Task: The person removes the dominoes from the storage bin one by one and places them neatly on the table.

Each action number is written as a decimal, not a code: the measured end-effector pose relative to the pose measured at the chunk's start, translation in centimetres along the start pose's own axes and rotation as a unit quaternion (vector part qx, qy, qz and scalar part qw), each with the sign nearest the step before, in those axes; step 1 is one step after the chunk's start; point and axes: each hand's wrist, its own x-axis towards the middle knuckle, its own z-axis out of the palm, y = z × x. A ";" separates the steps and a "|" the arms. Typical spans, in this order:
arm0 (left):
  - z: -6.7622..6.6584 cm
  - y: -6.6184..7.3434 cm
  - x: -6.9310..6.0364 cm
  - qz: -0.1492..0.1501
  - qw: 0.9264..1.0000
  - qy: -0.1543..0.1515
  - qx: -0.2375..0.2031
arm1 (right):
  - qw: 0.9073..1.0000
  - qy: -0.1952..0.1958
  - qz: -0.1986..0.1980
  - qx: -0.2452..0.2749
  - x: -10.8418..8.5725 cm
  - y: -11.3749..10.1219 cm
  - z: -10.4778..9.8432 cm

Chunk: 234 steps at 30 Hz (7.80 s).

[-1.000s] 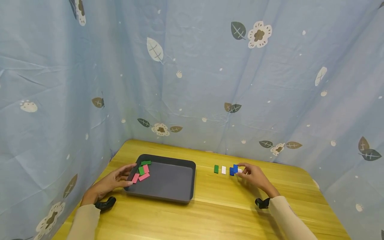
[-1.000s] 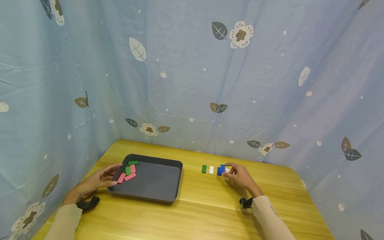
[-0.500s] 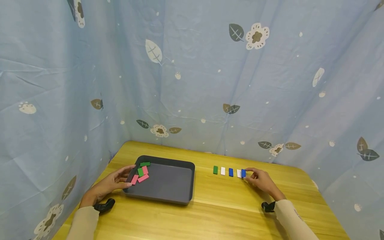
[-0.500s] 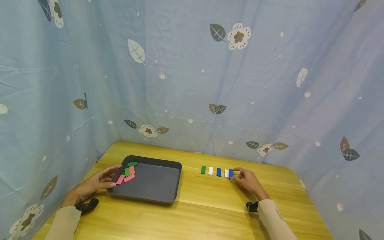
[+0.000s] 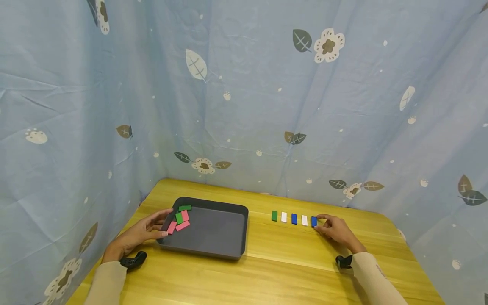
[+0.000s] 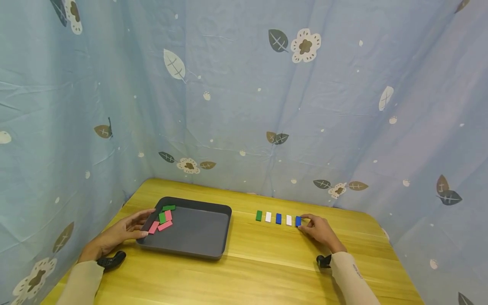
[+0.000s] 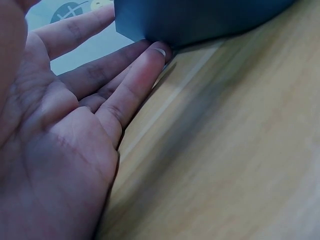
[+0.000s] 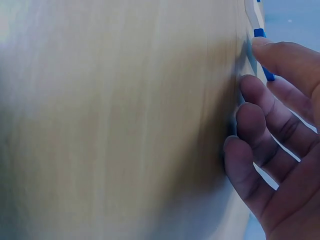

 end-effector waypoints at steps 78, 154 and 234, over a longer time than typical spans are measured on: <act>0.0 -0.2 -0.3 0.010 1.000 0.003 0.005 | 0.972 -0.072 -0.225 0.010 8.7 -23.0 9.6; -0.1 -0.4 -0.4 0.014 1.000 0.003 0.000 | 0.961 -0.125 -0.231 -0.090 12.7 -32.9 24.0; -0.2 -0.7 -0.1 0.026 1.000 -0.002 -0.002 | 0.973 -0.064 -0.222 -0.013 6.3 -22.0 12.1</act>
